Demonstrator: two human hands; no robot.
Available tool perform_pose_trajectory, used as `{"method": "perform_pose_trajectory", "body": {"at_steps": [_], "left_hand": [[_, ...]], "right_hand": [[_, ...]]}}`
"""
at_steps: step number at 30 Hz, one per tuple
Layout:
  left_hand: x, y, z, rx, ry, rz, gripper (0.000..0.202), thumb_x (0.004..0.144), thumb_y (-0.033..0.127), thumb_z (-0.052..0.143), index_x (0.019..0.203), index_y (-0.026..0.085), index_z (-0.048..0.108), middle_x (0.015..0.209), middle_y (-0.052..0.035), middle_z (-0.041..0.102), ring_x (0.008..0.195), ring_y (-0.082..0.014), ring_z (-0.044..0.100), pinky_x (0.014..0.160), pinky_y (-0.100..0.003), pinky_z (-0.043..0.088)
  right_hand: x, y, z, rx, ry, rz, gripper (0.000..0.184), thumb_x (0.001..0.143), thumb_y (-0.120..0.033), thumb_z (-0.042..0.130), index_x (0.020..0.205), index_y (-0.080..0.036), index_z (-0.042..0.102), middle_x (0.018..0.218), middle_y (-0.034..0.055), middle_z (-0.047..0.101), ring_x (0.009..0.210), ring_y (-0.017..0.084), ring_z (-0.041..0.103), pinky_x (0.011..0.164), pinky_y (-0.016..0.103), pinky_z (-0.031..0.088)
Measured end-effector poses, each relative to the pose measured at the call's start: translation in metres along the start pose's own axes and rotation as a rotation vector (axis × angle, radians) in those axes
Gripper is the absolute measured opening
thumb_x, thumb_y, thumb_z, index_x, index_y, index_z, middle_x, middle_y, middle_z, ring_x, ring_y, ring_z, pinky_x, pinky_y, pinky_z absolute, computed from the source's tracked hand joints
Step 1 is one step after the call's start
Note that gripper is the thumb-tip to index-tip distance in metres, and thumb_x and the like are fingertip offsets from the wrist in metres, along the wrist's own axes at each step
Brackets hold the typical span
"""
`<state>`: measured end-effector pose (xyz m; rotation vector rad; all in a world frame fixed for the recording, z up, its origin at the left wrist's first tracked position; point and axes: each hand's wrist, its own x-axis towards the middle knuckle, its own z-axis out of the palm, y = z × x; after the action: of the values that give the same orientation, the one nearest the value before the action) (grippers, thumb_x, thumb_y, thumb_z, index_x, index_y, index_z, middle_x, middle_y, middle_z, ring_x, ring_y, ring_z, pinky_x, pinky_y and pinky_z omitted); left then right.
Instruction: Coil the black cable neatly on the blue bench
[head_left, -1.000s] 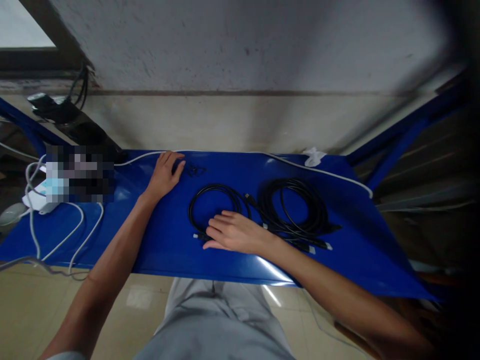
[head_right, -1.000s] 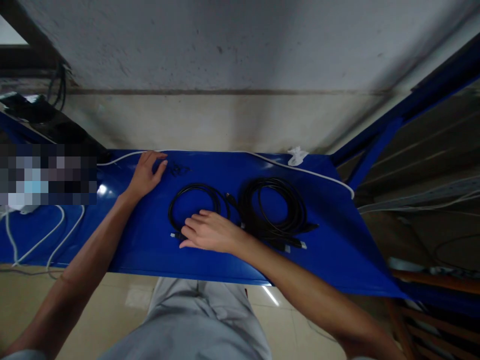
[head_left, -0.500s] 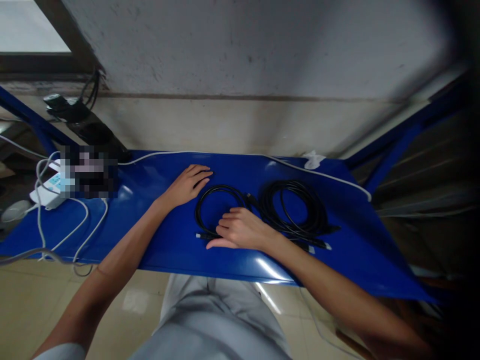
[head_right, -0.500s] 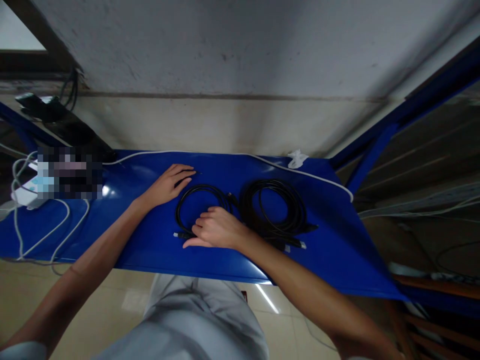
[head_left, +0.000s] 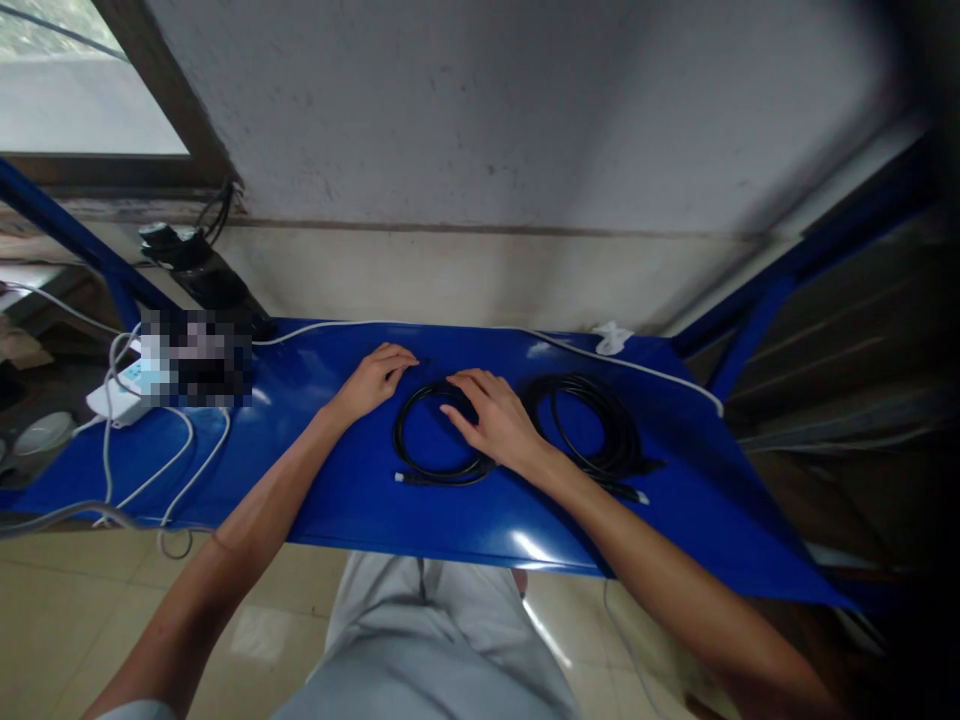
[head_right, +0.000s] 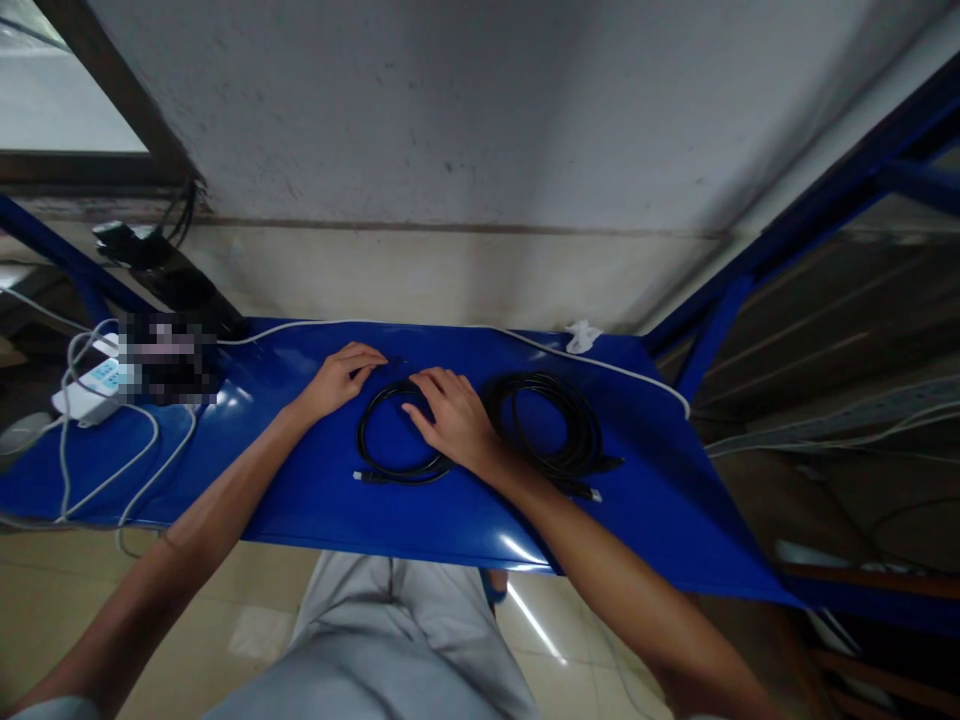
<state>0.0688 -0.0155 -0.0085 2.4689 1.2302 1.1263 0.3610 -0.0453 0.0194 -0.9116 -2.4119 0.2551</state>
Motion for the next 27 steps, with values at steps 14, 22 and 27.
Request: {"method": "perform_pose_trajectory", "body": {"at_steps": [14, 22, 27], "left_hand": [[-0.003, 0.003, 0.001, 0.005, -0.001, 0.015, 0.023, 0.111, 0.026, 0.060, 0.119, 0.025, 0.081, 0.121, -0.0115, 0.076, 0.114, -0.0263, 0.074, 0.104, -0.049, 0.061], [-0.004, 0.001, -0.002, -0.001, 0.054, 0.000, 0.021, 0.108, 0.024, 0.062, 0.115, 0.024, 0.082, 0.121, -0.0116, 0.074, 0.115, -0.0261, 0.073, 0.104, -0.048, 0.061], [-0.003, 0.004, -0.005, 0.016, 0.051, -0.006, 0.023, 0.108, 0.023, 0.059, 0.114, 0.023, 0.081, 0.119, -0.0116, 0.075, 0.112, -0.0254, 0.074, 0.103, -0.046, 0.061]], "right_hand": [[0.004, 0.016, 0.010, 0.033, -0.110, -0.036, 0.023, 0.110, -0.019, 0.060, 0.132, -0.016, 0.068, 0.127, 0.0146, 0.074, 0.120, 0.030, 0.068, 0.115, 0.052, 0.051], [0.036, 0.011, 0.009, 0.000, -0.245, -0.016, 0.013, 0.104, -0.026, 0.075, 0.111, -0.018, 0.069, 0.111, 0.0087, 0.073, 0.099, 0.024, 0.067, 0.091, 0.034, 0.049], [0.043, 0.012, 0.013, -0.059, -0.231, -0.087, 0.022, 0.108, -0.038, 0.072, 0.111, -0.017, 0.069, 0.115, 0.0106, 0.072, 0.105, 0.024, 0.065, 0.095, 0.034, 0.046]]}}
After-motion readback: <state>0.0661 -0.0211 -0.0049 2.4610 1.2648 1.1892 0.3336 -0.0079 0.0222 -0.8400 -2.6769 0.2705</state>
